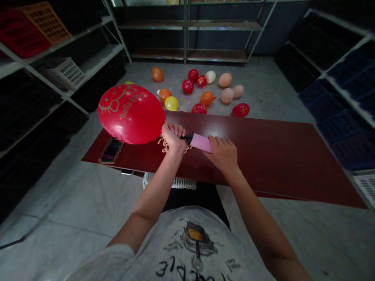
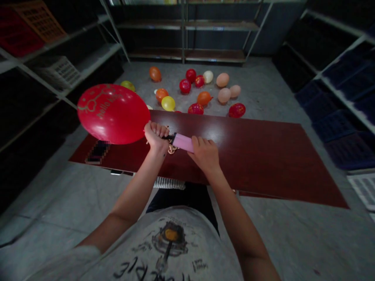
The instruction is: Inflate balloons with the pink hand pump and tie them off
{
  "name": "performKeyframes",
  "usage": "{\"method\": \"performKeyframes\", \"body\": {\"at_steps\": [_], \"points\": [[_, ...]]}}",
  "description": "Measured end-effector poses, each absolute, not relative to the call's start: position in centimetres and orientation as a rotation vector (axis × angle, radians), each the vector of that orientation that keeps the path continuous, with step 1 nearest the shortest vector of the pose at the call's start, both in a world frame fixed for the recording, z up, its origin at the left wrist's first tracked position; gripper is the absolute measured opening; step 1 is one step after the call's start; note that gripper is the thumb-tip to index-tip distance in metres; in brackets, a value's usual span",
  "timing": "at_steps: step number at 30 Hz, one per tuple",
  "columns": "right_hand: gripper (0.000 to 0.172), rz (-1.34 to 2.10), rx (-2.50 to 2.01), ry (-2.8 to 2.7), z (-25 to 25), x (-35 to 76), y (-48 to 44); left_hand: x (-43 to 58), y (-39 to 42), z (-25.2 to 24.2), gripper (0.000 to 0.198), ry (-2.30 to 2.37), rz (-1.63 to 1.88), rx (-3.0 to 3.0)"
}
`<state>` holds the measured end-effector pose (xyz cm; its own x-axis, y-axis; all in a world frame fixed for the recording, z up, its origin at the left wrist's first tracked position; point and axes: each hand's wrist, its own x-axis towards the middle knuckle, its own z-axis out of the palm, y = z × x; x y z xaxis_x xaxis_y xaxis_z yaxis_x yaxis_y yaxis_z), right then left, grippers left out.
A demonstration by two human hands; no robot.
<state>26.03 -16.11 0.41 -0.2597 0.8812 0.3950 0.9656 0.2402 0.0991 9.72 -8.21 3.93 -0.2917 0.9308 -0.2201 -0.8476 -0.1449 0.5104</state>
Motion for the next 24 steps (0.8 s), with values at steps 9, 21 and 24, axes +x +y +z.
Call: {"method": "performKeyframes", "body": {"at_steps": [9,21,24], "points": [[0.036,-0.538,-1.657,-2.217,1.0,24.8,-14.4,8.1,-7.0,5.0,0.047,0.62,1.737,0.195],[0.035,-0.76,-1.686,-2.222,-0.2,31.1,-16.1,6.4,-5.0,5.4,0.045,0.525,1.718,0.225],[0.032,-0.801,-1.662,-2.232,-0.4,33.1,-16.9,5.8,-4.8,5.3,0.045,0.528,1.707,0.195]]}}
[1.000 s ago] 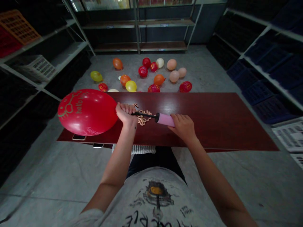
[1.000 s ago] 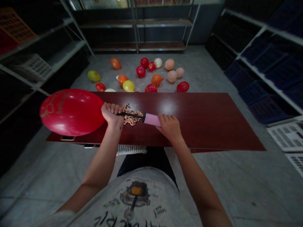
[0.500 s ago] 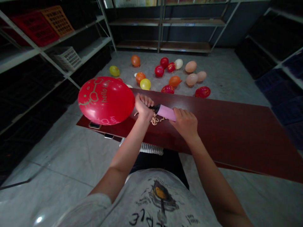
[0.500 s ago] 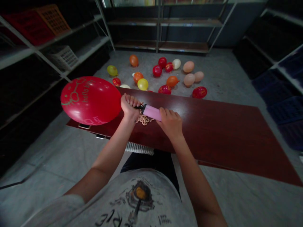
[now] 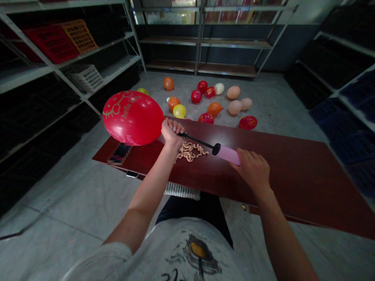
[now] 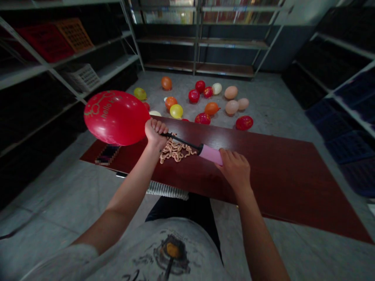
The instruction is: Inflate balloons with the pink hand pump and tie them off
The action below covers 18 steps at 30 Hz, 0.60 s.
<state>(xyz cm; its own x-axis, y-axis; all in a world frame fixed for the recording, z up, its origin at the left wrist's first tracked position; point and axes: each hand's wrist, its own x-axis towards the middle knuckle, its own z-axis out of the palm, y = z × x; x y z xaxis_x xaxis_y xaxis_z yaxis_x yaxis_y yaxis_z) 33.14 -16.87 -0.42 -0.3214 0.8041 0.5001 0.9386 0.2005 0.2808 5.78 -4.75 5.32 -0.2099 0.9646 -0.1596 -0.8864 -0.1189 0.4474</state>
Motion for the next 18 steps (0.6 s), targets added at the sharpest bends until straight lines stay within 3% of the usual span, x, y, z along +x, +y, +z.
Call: {"method": "performKeyframes", "body": {"at_steps": [18], "points": [[0.036,-0.686,-1.671,-2.203,1.0,28.6,-14.7,8.6,-6.3,5.1,0.047,0.548,1.815,0.163]]}}
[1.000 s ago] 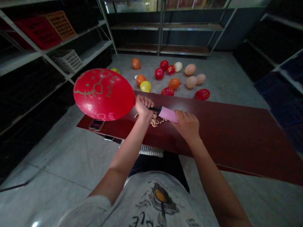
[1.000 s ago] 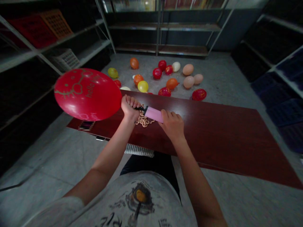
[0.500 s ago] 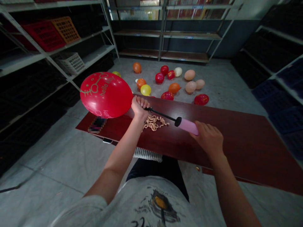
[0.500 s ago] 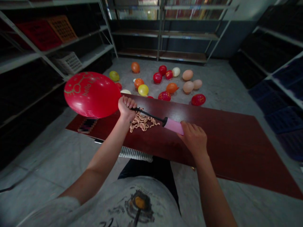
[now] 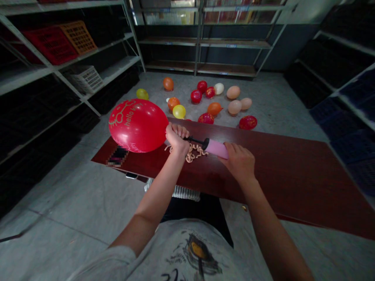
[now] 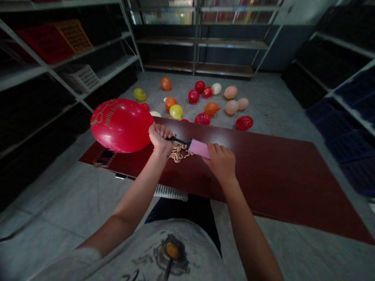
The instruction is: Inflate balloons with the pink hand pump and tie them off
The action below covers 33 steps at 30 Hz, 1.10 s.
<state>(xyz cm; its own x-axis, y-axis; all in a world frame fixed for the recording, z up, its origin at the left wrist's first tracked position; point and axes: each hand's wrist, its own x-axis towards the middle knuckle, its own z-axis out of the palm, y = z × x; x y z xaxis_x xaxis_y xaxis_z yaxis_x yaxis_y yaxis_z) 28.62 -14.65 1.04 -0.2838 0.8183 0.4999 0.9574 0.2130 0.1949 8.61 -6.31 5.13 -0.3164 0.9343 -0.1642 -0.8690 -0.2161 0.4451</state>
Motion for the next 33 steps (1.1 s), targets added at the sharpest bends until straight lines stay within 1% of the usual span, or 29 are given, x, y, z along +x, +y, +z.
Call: {"method": "performKeyframes", "body": {"at_steps": [4,9,21,27,33], "points": [[0.037,-0.619,-1.663,-2.164,1.3,25.8,-13.9,9.7,-7.0,5.4,0.048,0.536,1.824,0.165],[0.04,-0.565,-1.622,-2.189,0.8,25.4,-13.4,9.4,-7.0,5.5,0.047,0.575,1.807,0.157],[0.042,-0.587,-1.654,-2.307,-0.9,29.9,-14.9,6.7,-6.1,4.5,0.044,0.582,1.771,0.167],[0.04,-0.627,-1.644,-2.29,-1.3,33.6,-15.9,4.9,-6.0,5.1,0.043,0.609,1.772,0.188],[0.04,-0.583,-1.642,-2.229,-1.6,33.9,-16.2,5.2,-5.9,4.7,0.043,0.6,1.797,0.18]]}}
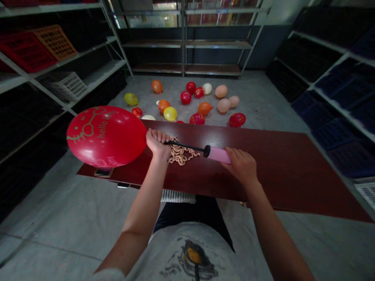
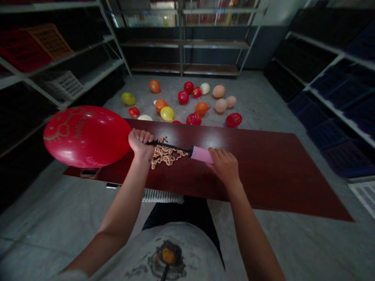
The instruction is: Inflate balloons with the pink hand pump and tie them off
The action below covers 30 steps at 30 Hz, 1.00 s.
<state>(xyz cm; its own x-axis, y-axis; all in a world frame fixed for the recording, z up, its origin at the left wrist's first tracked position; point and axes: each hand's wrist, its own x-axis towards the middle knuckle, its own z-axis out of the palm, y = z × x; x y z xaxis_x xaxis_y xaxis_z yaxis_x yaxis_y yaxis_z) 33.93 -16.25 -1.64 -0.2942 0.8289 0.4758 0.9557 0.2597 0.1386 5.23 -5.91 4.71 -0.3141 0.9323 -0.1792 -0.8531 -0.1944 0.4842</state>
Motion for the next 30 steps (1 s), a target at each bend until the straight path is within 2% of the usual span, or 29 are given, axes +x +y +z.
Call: {"method": "performKeyframes", "body": {"at_steps": [7,16,23,30], "points": [[0.037,-0.605,-1.592,-2.196,-2.1,31.7,-15.8,7.6,-6.2,4.2,0.045,0.607,1.826,0.167],[0.033,-0.495,-1.628,-2.192,-0.4,26.1,-13.6,10.5,-6.2,3.6,0.048,0.649,1.796,0.094],[0.031,-0.632,-1.481,-2.186,-1.7,26.8,-13.1,9.5,-5.9,3.5,0.044,0.67,1.765,0.109],[0.035,-0.689,-1.497,-2.257,-3.5,30.5,-14.0,7.8,-5.0,2.6,0.043,0.66,1.75,0.117]]}}
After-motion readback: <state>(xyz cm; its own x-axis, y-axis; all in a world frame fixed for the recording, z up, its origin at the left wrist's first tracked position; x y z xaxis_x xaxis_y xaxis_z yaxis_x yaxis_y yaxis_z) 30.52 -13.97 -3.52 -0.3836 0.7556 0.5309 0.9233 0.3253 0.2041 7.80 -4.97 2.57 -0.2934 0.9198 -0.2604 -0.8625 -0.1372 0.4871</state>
